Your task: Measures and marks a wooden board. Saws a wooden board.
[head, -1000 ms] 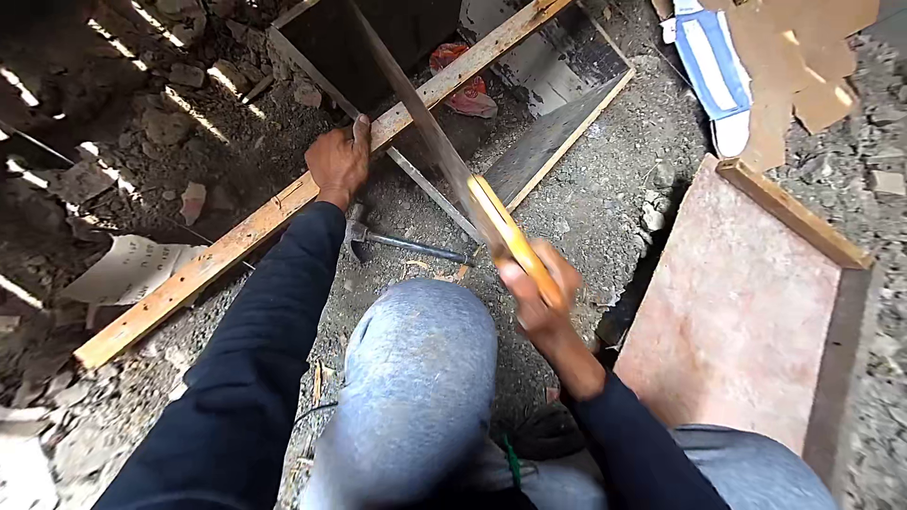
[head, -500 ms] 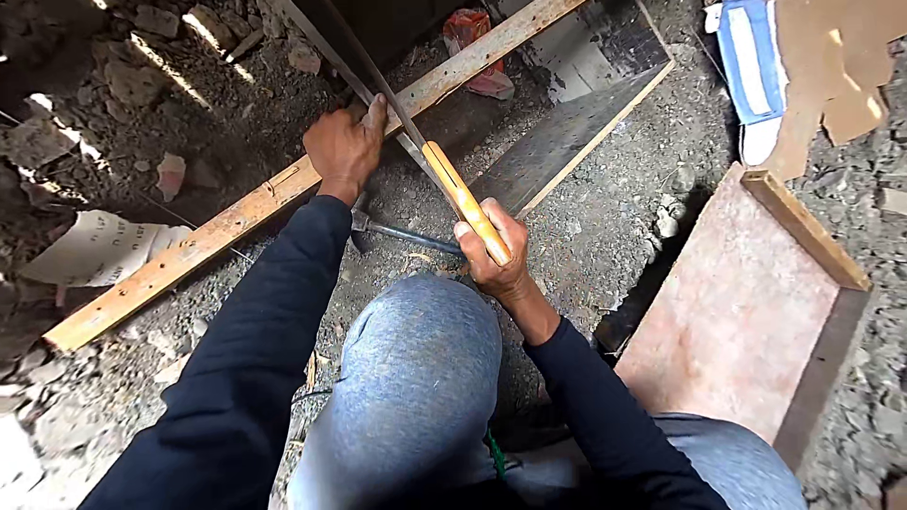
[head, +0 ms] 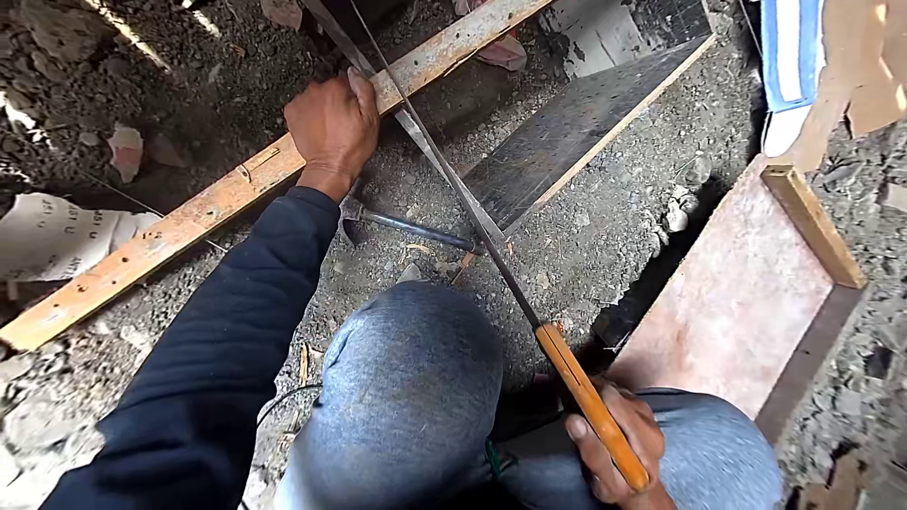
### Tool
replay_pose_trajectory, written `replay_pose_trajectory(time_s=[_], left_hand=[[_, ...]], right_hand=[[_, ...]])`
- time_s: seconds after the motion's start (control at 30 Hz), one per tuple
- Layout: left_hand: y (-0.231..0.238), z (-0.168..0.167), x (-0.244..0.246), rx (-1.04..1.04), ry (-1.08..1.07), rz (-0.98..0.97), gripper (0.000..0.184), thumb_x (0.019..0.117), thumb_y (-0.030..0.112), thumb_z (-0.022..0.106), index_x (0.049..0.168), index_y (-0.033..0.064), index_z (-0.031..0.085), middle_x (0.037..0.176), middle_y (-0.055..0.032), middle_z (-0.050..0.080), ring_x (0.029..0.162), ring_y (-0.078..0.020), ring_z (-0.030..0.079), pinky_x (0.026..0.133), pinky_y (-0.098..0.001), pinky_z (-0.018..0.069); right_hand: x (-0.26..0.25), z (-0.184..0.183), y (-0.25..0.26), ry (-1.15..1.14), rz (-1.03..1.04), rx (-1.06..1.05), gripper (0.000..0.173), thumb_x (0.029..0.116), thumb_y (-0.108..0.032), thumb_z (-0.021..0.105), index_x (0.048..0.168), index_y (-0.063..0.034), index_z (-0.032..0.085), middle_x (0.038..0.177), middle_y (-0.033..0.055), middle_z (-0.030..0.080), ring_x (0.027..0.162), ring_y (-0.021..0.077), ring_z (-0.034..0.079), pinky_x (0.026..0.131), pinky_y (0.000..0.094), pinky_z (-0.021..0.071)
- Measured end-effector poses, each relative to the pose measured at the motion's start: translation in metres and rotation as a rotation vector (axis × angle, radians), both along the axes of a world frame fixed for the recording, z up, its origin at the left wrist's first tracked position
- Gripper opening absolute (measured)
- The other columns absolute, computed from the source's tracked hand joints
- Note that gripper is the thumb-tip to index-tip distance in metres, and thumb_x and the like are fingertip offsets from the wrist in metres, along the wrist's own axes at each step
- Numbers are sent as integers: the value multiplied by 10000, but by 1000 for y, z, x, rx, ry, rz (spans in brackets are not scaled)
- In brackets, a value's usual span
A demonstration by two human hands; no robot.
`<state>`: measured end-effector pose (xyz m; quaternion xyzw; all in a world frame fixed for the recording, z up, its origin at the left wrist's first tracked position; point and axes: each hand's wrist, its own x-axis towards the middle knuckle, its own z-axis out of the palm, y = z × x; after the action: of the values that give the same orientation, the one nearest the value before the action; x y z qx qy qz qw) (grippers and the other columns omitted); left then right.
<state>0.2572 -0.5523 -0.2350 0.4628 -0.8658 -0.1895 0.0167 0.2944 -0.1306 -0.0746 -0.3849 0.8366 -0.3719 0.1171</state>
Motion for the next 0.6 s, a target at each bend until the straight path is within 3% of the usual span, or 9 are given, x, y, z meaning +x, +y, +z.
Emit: replay_pose_trajectory(time_s=[0.1, 0.2, 0.4, 0.5, 0.53, 0.57, 0.6], left_hand=[[1, 0, 4, -11, 20, -25, 681, 1071, 453, 142, 813, 19, 600, 864, -251, 701, 941, -458, 706, 709, -661, 465], [-1, 3, 3, 15, 25, -28, 694, 1064, 458, 133, 828, 11, 610, 911, -261, 707, 979, -461, 703, 733, -677, 476], [9, 32, -10, 147, 20, -7, 690, 1083, 444, 194, 1033, -64, 657, 1083, -322, 691, 1093, -506, 667, 842, -720, 485], [26, 25, -1, 192, 34, 80, 574, 1069, 381, 294, 1322, -80, 526, 1255, -332, 629, 1156, -499, 642, 904, -693, 498], [24, 23, -5, 175, 28, 86, 597, 1059, 389, 280, 1369, -82, 477, 1318, -330, 586, 1168, -492, 633, 912, -678, 503], [21, 19, -7, 161, 8, 79, 631, 1061, 414, 247, 1332, -95, 503, 1309, -341, 587, 1166, -499, 632, 907, -681, 499], [20, 16, -7, 149, -31, 70, 662, 1064, 437, 218, 1212, -95, 584, 1221, -345, 639, 1142, -507, 646, 879, -695, 495]], right_hand=[[-30, -27, -71, -73, -40, -64, 431, 1044, -445, 541, 828, -82, 624, 637, -22, 584, 557, 11, 574, 496, 197, 484], [-51, -72, -125, -51, -67, -227, 328, 974, -317, 579, 762, -68, 602, 606, -12, 570, 534, 28, 554, 487, 218, 471], [-42, -77, -114, 50, -71, -268, 350, 952, -321, 613, 749, -36, 625, 589, 33, 589, 523, 69, 582, 491, 249, 494], [-39, -92, -98, 42, -81, -269, 321, 945, -292, 604, 747, -39, 607, 586, 32, 575, 517, 75, 568, 484, 252, 484], [-43, -94, -99, 55, -83, -277, 331, 942, -294, 599, 742, -30, 619, 583, 40, 585, 517, 77, 576, 486, 250, 486], [-44, -93, -101, 59, -86, -273, 341, 939, -299, 590, 738, -26, 625, 581, 43, 588, 519, 74, 578, 490, 245, 482], [-43, -89, -102, 53, -88, -255, 341, 943, -300, 585, 744, -27, 632, 588, 45, 595, 530, 73, 586, 503, 242, 489]])
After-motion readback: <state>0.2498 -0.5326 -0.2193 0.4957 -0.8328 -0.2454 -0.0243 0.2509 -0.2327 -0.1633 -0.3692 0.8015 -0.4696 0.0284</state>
